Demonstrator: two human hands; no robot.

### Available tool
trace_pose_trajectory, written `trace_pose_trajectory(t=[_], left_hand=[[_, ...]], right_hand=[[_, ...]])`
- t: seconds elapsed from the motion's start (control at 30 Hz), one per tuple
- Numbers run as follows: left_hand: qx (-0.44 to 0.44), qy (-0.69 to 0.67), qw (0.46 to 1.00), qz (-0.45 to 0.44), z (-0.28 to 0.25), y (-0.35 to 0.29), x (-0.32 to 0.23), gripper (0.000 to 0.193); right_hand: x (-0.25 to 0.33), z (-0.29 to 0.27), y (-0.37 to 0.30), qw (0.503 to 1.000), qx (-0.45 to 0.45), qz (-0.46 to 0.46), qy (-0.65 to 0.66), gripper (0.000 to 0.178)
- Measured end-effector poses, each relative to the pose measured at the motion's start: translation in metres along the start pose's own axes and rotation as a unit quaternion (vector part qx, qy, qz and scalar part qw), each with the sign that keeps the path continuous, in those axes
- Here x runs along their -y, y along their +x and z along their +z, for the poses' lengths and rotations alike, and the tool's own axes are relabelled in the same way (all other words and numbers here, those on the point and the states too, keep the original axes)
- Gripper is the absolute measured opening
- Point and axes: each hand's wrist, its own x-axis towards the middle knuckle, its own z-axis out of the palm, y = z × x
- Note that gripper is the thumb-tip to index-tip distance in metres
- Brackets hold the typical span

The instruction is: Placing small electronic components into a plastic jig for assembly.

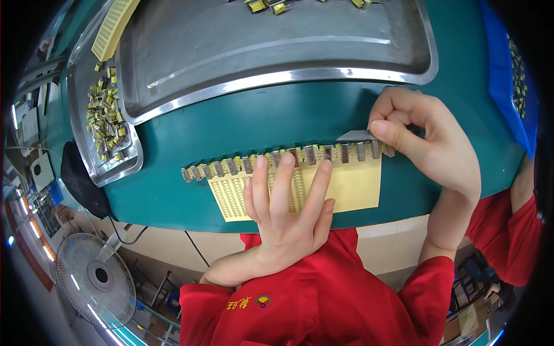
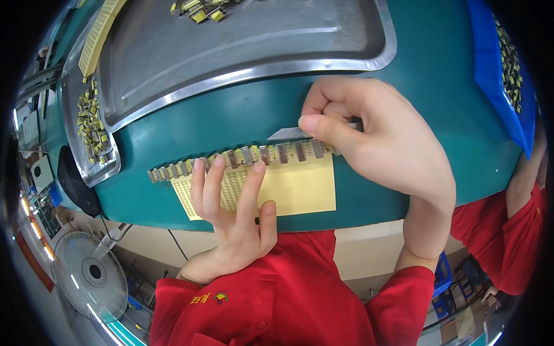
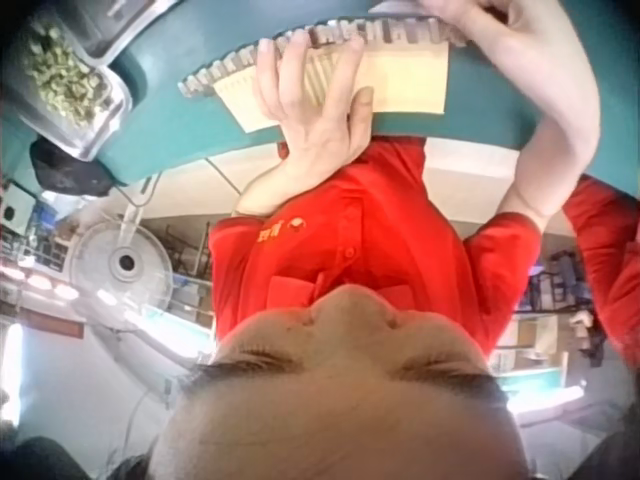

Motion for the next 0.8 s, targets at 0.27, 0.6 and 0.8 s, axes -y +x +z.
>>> trace_pose_trajectory(t=[0.27, 0.6, 0.8], left_hand=[[-0.004, -0.012, 0.999, 0.039, 0.001, 0.001, 0.0, 0.043], [0.002, -0.005, 0.999, 0.035, -0.001, 0.004, -0.002, 0.042], [-0.002, -0.006, 0.999, 0.039, 0.002, 0.003, 0.0, 0.041]], right_hand=[[0.003, 0.002, 0.0, 0.999, 0.011, 0.009, -0.033, 0.017], [0.006, 0.004, -0.001, 0.992, -0.006, -0.003, -0.124, 0.014], [0.005, 0.006, 0.0, 0.992, -0.01, -0.003, -0.129, 0.013]])
